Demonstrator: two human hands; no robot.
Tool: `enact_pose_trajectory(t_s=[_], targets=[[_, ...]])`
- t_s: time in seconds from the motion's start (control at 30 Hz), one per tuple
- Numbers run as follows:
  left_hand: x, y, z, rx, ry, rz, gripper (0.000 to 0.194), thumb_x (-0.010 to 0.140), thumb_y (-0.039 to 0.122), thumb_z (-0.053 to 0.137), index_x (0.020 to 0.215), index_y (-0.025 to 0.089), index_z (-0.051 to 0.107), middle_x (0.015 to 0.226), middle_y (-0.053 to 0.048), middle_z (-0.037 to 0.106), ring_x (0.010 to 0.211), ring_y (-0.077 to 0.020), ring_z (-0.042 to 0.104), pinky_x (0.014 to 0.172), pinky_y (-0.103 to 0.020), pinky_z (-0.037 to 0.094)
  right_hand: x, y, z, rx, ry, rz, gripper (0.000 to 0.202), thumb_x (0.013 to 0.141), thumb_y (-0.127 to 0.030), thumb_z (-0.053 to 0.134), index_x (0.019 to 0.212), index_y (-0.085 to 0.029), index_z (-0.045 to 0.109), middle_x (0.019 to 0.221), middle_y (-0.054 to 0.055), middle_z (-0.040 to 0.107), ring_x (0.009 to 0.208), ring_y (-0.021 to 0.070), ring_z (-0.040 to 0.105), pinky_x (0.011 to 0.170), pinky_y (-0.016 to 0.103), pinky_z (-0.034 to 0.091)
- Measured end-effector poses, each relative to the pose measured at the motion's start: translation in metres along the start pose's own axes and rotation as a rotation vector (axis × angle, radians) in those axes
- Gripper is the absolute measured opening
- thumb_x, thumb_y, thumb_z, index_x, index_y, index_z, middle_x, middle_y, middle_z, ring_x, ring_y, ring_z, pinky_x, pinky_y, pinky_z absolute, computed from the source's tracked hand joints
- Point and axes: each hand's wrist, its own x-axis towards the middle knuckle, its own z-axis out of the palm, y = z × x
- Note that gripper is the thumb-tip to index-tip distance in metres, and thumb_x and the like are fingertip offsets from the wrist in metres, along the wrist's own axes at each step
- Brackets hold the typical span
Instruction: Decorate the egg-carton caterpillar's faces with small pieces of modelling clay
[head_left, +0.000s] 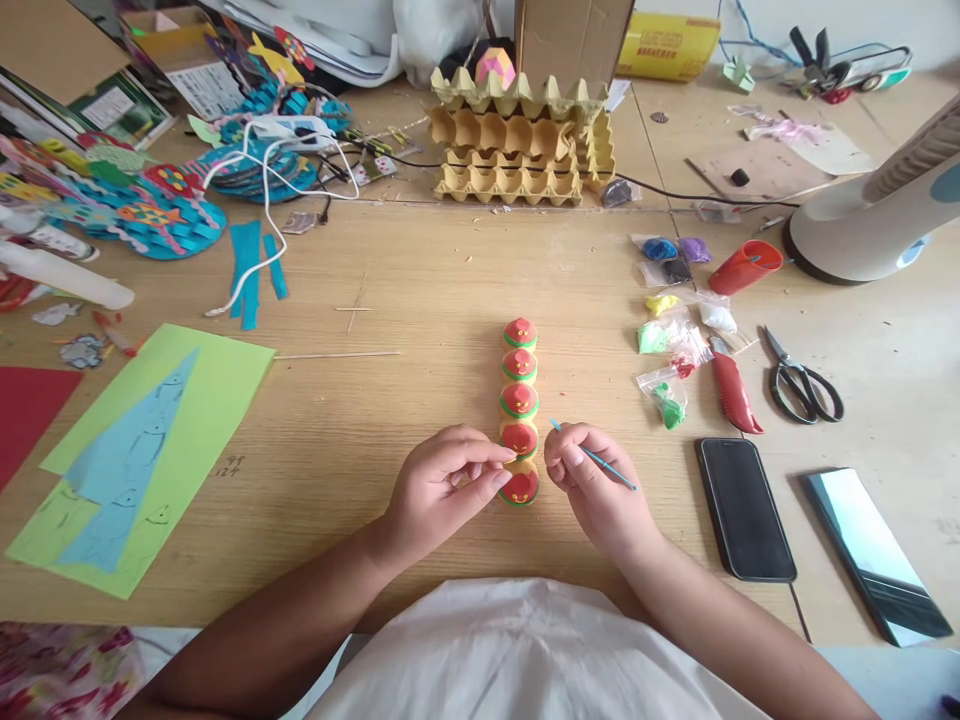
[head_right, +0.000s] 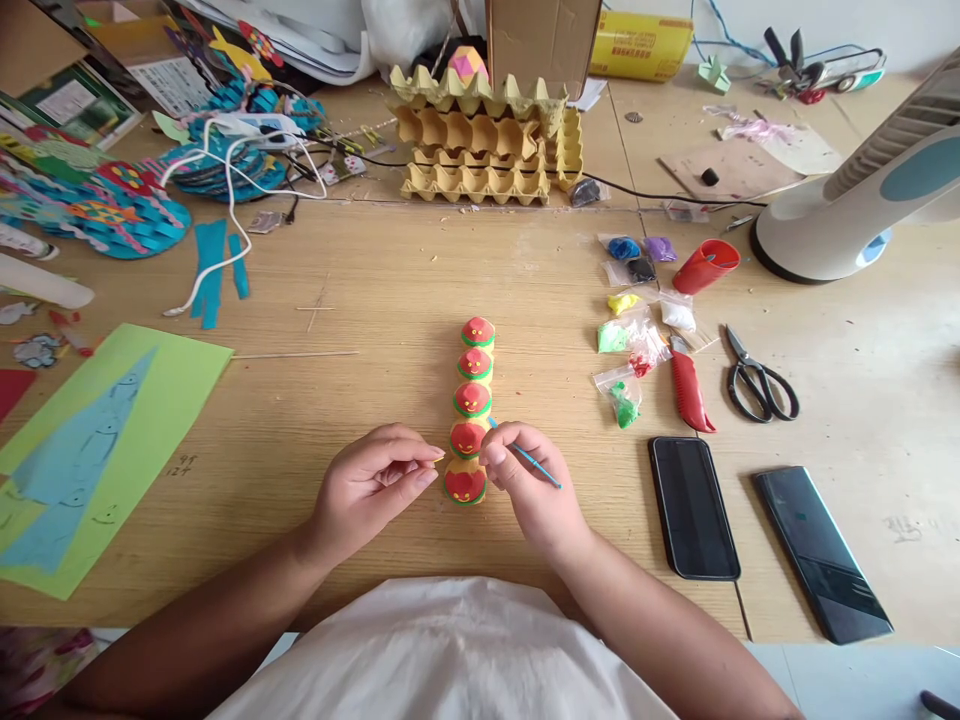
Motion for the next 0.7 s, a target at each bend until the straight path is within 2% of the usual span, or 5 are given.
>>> enact_pose_trajectory(t_s=[0.1,0.37,0.5,0.6,0.7], targets=[[0.000,0.001,0.000,0.004,-0.010,0.007,0.016,0.090,0.011,0.072,0.102,0.022,0.074,0.084,0.000,0.068,0.067,-0.0085,0.056,0.059,-0.020,0.046,-0.001,0.001,-0.001,-0.017,0.002,0.035,0.016,0.091,-0.035,0.077,0.084,-0.022,0.071,0.073,-0.002,0.060,0.064,0.0095,0.046,0.057,0.023,0.034],[0.001,0.002,-0.001,0.012,-0.017,0.012,0.010,0.089,0.013,0.074,0.094,0.021,0.070,0.083,0.001,0.067,0.065,-0.0078,0.053,0.059,-0.020,0.045,-0.003,0.001,0.002,-0.022,-0.026,0.085,0.016,0.090,-0.038,0.077,0.097,-0.023,0.077,0.079,0.002,0.070,0.061,0.0095,0.052,0.056,0.024,0.037],[0.001,0.003,-0.002,0.003,-0.021,0.014,0.007,0.091,0.013,0.072,0.093,0.020,0.070,0.082,0.001,0.065,0.065,-0.0085,0.052,0.058,-0.021,0.044,-0.001,-0.003,0.003,0.062,0.002,0.092,0.022,0.086,-0.041,0.080,0.083,-0.020,0.073,0.073,0.000,0.062,0.057,0.0082,0.042,0.051,0.023,0.028],[0.000,0.002,-0.002,-0.015,-0.029,0.012,0.006,0.092,0.014,0.070,0.092,0.020,0.069,0.081,0.000,0.065,0.066,-0.0094,0.053,0.060,-0.022,0.045,0.001,-0.007,0.004,0.132,-0.009,0.094,0.038,0.087,-0.049,0.076,0.068,-0.019,0.063,0.063,-0.002,0.052,0.053,0.0081,0.033,0.048,0.024,0.021],[-0.001,0.002,-0.002,-0.043,-0.039,-0.010,0.005,0.092,0.016,0.071,0.090,0.020,0.068,0.081,-0.001,0.064,0.069,-0.0110,0.056,0.060,-0.023,0.046,0.003,-0.010,0.004,0.149,-0.018,0.132,0.048,0.087,-0.055,0.073,0.062,-0.020,0.053,0.062,-0.002,0.050,0.051,0.0085,0.026,0.047,0.025,0.019]])
